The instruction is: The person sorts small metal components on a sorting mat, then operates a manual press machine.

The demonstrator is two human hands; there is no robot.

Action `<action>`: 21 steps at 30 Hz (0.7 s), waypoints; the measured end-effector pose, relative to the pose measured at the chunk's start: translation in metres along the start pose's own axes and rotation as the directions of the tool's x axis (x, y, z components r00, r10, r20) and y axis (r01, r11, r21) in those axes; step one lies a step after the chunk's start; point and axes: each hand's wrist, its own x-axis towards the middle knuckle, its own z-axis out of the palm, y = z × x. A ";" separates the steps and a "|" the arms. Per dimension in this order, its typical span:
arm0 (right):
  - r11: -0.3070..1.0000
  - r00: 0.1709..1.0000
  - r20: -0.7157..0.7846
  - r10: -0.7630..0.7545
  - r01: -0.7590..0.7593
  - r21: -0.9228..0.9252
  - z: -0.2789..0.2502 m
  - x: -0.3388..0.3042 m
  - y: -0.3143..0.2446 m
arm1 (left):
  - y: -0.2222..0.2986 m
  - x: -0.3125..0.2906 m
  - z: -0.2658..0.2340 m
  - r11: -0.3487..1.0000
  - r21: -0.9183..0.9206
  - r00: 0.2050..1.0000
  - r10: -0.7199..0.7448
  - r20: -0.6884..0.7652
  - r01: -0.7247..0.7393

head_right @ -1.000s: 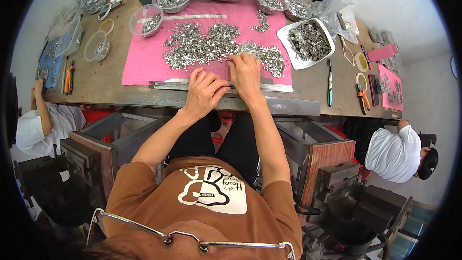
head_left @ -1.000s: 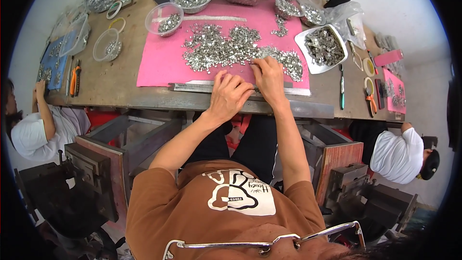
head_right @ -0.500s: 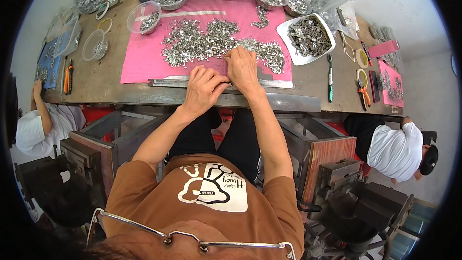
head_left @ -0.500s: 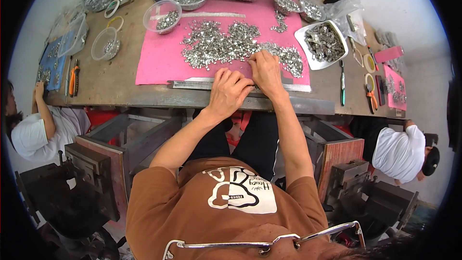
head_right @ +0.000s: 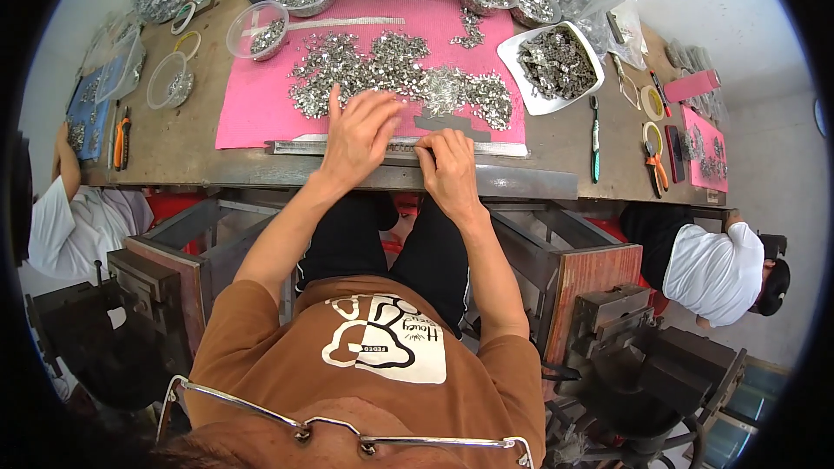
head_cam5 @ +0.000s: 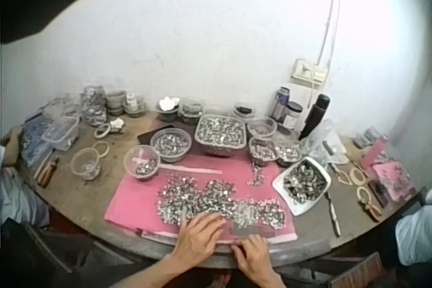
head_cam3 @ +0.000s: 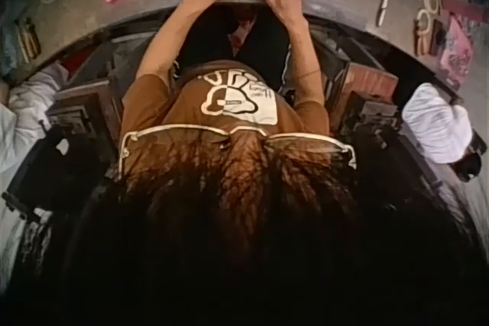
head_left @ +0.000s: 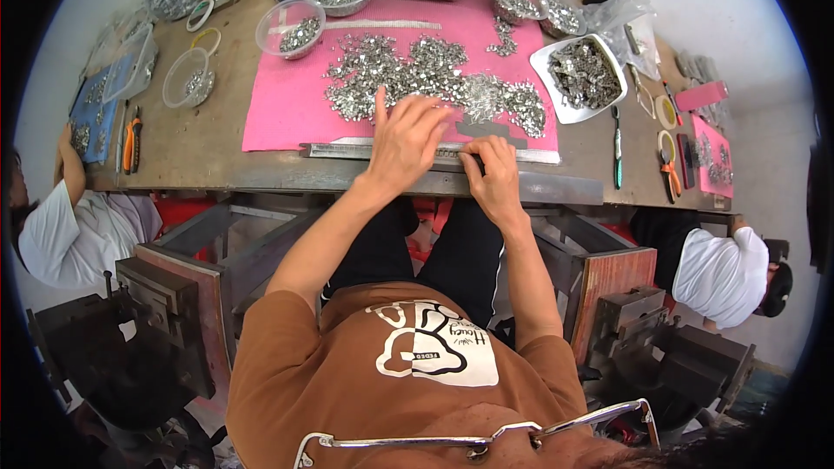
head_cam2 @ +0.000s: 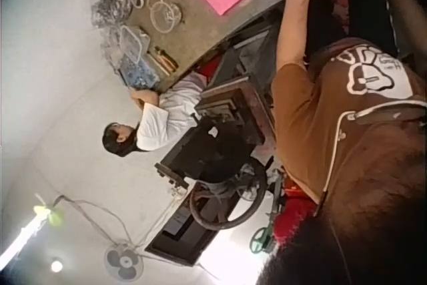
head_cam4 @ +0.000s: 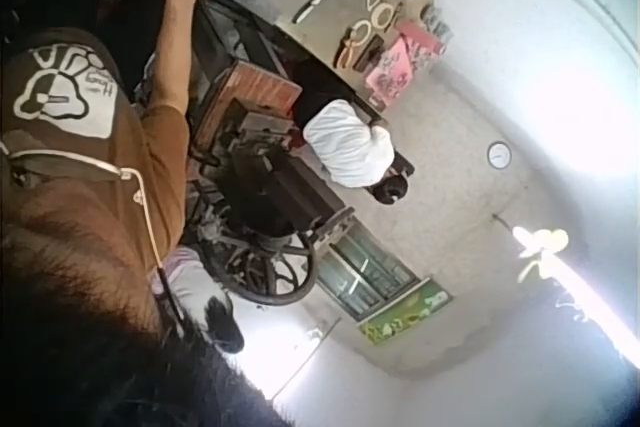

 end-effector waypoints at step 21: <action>0.981 0.983 -0.053 -0.176 0.170 -0.097 -0.001 0.003 0.014 | -0.037 -0.009 -0.037 1.000 -0.005 0.964 -0.018 0.264 0.020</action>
